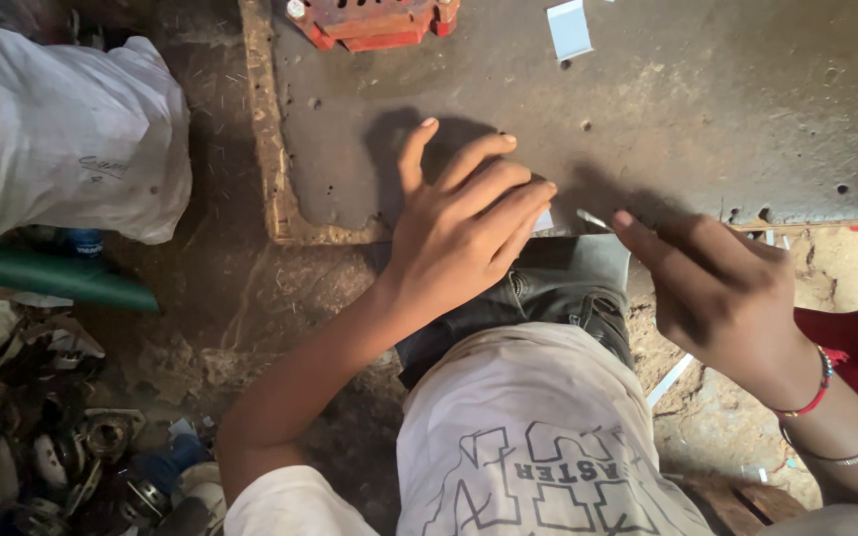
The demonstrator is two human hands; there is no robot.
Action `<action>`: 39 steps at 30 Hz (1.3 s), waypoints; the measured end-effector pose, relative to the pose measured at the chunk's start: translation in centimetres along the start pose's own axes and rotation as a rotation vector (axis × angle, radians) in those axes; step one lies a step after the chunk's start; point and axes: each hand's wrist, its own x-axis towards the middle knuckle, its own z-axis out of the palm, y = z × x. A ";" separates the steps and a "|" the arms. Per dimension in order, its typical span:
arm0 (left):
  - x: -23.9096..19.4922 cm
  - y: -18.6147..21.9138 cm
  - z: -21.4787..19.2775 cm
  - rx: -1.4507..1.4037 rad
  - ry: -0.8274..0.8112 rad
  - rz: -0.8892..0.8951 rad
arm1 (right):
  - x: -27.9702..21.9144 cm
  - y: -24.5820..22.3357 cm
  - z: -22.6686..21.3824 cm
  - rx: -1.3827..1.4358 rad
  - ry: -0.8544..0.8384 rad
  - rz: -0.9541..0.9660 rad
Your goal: The person inserts small white squares of insulation into the narrow slots of a motor stator using a thin metal tool. They pick up the insulation pieces one by one from the workbench and push them into place along the copper coils.
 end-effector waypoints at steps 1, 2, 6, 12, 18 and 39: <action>0.0 0.0 0.2 0.013 0.023 -0.010 | 0.5 -0.1 0.2 0.019 -0.018 0.041; 0.0 0.0 0.2 0.026 0.046 -0.020 | 1.0 -0.2 0.6 0.039 -0.035 0.082; 0.0 -0.2 -0.9 -0.078 0.006 0.006 | 1.7 -0.4 1.7 0.040 -0.059 0.177; 0.3 -0.6 -0.8 -0.057 -0.013 0.063 | 1.6 -0.4 1.8 0.064 -0.063 0.207; 0.7 0.1 0.6 0.054 0.117 -0.016 | 1.8 -0.7 2.1 0.014 -0.055 0.224; -2.2 -0.9 0.4 0.161 -0.054 0.199 | 2.7 0.5 1.7 -0.263 -0.233 -0.147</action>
